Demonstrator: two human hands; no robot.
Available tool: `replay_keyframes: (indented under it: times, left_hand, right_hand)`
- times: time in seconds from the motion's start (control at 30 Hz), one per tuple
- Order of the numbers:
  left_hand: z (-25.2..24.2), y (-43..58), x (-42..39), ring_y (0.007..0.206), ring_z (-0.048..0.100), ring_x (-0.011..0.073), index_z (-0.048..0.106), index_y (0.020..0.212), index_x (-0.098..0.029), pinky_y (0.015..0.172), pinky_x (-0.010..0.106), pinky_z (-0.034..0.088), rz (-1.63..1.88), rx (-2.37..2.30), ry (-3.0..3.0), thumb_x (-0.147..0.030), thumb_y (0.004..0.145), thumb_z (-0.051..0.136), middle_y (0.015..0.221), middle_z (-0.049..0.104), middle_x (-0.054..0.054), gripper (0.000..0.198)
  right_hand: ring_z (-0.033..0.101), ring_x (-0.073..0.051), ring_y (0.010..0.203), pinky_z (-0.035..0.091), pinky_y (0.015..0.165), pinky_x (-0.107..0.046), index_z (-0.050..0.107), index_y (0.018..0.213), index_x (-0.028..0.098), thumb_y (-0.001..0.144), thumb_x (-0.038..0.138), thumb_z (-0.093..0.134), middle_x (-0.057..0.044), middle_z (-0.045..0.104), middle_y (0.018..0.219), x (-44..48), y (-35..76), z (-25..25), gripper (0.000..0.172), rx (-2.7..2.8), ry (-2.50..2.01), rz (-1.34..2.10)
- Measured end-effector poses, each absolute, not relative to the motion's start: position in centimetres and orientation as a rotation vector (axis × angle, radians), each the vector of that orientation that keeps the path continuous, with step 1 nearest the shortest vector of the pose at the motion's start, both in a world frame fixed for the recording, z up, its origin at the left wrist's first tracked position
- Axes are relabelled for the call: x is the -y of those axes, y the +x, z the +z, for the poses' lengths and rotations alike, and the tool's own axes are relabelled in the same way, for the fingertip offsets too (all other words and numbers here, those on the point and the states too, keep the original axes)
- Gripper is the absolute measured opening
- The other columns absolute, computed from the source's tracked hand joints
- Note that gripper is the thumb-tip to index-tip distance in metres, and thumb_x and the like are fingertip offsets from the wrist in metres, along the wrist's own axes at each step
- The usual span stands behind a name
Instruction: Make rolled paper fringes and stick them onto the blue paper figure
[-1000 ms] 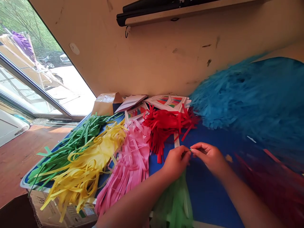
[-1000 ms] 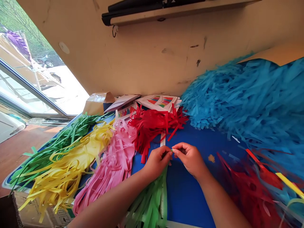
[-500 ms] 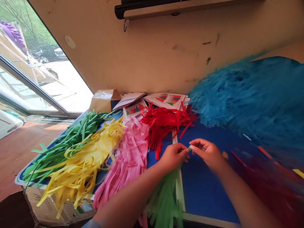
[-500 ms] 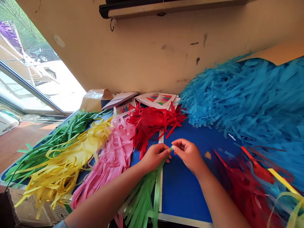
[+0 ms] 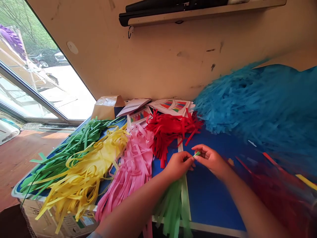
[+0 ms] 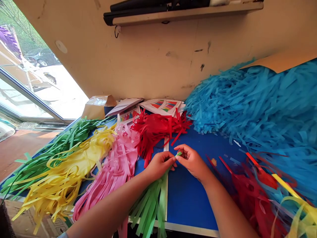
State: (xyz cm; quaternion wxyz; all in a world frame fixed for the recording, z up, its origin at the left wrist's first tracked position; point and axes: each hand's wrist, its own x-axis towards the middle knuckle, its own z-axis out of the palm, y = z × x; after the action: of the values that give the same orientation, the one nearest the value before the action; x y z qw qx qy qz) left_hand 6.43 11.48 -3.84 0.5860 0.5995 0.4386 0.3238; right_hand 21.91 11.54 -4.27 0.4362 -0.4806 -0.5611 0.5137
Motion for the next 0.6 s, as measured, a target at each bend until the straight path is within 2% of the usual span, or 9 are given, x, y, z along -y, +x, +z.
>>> replay_keyframes:
  times: [0.13, 0.27, 0.3, 0.4, 0.6]
  left_hand:
    - [-4.0, 6.3, -11.5, 0.054, 0.06, 0.0116, 0.056, 0.072, -0.015, 0.054, 0.022, 0.044, 0.737, -1.039, 1.431, -0.033, 0.079, 0.051, 0.066, 0.064, 0.001, 0.02]
    - [-4.1, 6.0, -11.3, 0.064, 0.062, 0.0146, 0.059, 0.095, -0.016, 0.057, 0.022, 0.044, 0.729, -1.055, 1.694, -0.039, 0.073, 0.062, 0.078, 0.066, 0.003, 0.032]
    - [-4.1, 5.9, -11.3, 0.064, 0.062, 0.0149, 0.06, 0.095, -0.016, 0.057, 0.023, 0.044, 0.731, -1.054, 1.739, -0.04, 0.076, 0.059, 0.077, 0.066, 0.003, 0.031]
    - [-4.0, 5.7, -11.4, 0.06, 0.062, 0.015, 0.06, 0.078, -0.016, 0.058, 0.024, 0.045, 0.725, -1.05, 1.772, -0.039, 0.085, 0.044, 0.069, 0.066, 0.003, 0.029]
    - [-3.5, 6.0, -11.6, 0.06, 0.064, 0.017, 0.057, 0.069, -0.018, 0.058, 0.025, 0.047, 0.688, -1.079, 1.793, -0.042, 0.082, 0.046, 0.068, 0.068, 0.003, 0.029]
  right_hand:
    - [0.051, -0.011, 0.062, 0.041, 0.058, -0.025, 0.058, 0.079, 0.018, 0.069, 0.043, 0.06, 0.001, 0.057, 0.069, -11.6, 22.1, -3.8, 0.027, 1.381, -1.265, 1.26]
    - [0.051, -0.011, 0.061, 0.041, 0.06, -0.026, 0.06, 0.069, 0.017, 0.067, 0.042, 0.062, 0.001, 0.057, 0.063, -11.5, 21.8, -3.0, 0.025, 1.428, -1.249, 1.239]
    - [0.052, -0.012, 0.062, 0.041, 0.063, -0.026, 0.061, 0.068, 0.017, 0.066, 0.04, 0.063, 0.001, 0.059, 0.064, -11.4, 21.7, -2.8, 0.024, 1.449, -1.238, 1.244]
    - [0.054, -0.013, 0.065, 0.042, 0.065, -0.027, 0.063, 0.065, 0.017, 0.065, 0.037, 0.063, 0.0, 0.061, 0.064, -11.4, 21.5, -2.3, 0.021, 1.48, -1.231, 1.233]
    - [0.051, -0.012, 0.066, 0.04, 0.066, -0.026, 0.06, 0.072, 0.017, 0.07, 0.039, 0.056, 0.0, 0.06, 0.07, -11.9, 22.4, -2.3, 0.022, 1.337, -1.311, 1.032]
